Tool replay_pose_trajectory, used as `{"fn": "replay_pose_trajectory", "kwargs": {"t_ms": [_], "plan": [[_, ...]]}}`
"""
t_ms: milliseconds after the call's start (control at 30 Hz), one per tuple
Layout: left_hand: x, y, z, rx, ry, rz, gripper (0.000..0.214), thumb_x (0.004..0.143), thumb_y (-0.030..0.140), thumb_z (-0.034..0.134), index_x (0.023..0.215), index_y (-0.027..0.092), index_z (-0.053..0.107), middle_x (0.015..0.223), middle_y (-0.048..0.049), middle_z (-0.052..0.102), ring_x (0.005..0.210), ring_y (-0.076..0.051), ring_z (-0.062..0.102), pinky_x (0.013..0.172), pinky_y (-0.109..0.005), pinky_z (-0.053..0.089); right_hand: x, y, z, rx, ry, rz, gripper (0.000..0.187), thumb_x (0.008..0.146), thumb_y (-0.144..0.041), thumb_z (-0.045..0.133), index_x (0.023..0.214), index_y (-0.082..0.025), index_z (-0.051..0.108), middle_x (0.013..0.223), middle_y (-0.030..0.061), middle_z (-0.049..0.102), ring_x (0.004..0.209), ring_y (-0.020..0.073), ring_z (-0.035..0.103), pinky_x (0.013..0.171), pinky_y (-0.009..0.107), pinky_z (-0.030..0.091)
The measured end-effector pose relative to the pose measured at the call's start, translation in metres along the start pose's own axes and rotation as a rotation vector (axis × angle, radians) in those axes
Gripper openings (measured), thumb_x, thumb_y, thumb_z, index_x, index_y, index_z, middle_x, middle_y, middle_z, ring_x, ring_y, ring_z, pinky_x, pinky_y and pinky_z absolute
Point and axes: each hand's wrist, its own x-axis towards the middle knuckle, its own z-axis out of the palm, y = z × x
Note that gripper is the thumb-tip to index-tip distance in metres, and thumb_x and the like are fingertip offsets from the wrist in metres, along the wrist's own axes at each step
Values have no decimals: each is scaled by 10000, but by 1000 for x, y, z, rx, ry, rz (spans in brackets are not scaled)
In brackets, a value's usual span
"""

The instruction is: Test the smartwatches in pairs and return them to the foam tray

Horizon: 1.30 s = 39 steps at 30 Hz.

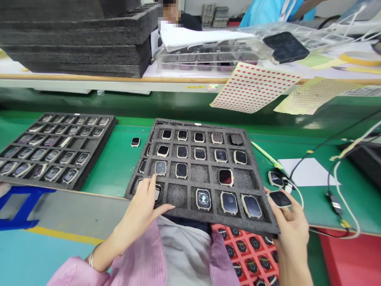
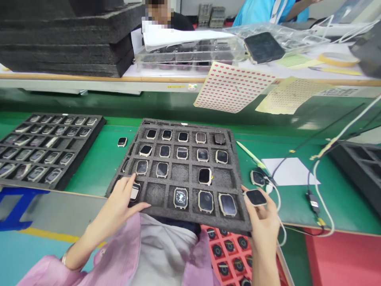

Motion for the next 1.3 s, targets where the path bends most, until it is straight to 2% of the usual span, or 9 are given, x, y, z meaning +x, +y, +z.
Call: {"fn": "replay_pose_trajectory", "kwargs": {"t_ms": [133,233,333,467,600,800,933,1100,1300], "plan": [[8,17,-5,210,162,-4,673,869,534,541,1304,30,442,1176,-244,494,1080,-389,484,860,-546,441,-14,-16,5,106,29,-180,664,644,-216,842,1242,-243,557,1070,57,713,965,208,679,789,301,551],[14,44,2,173,237,67,347,946,392,467,1148,118,538,1123,-183,535,1005,-316,512,835,-470,440,-20,-40,8,138,45,-309,679,656,-139,817,1264,-276,548,1060,56,706,667,135,646,576,231,505],[20,78,26,210,67,190,206,957,299,457,1037,157,584,982,-128,588,873,-274,526,763,-417,424,-29,-63,18,188,-195,-192,694,687,-140,784,1311,-287,517,1061,81,696,503,97,504,403,201,372],[27,104,58,268,-43,149,159,917,248,533,1010,138,600,891,-116,571,823,-283,522,714,-403,421,-46,-76,40,216,-556,56,616,830,-311,663,1396,-300,420,1230,128,627,580,145,532,419,249,403],[29,99,60,35,-38,77,243,909,241,550,1131,141,558,958,-109,556,884,-274,542,763,-408,450,-53,-68,56,259,-721,167,587,907,-400,574,1441,-293,355,1297,154,585,645,178,586,438,277,453],[35,80,37,-840,-201,-10,135,846,310,646,849,176,644,985,-54,514,853,-174,561,719,-271,493,-55,-57,63,353,-802,200,497,886,-347,643,1347,-253,481,1192,146,651,556,140,599,441,265,481],[40,66,26,-1212,-208,-170,212,841,342,662,927,152,623,917,-52,587,740,-135,558,626,-230,477,-58,-57,71,365,-878,185,392,873,-351,668,1232,-224,576,1152,141,665,514,132,603,436,278,496],[38,59,22,-1349,-198,-248,413,882,400,605,1207,175,486,762,-8,575,653,-127,539,552,-222,445,-57,-52,85,331,-1009,187,411,897,-352,644,1279,-233,549,1101,123,675,557,148,642,439,254,500],[33,60,29,-1135,-228,-261,460,865,339,622,1251,186,424,683,53,513,488,-75,472,507,-204,415,-55,-42,88,315,-1023,240,412,907,-339,632,1292,-218,546,1088,128,674,576,133,627,446,229,492]]}}
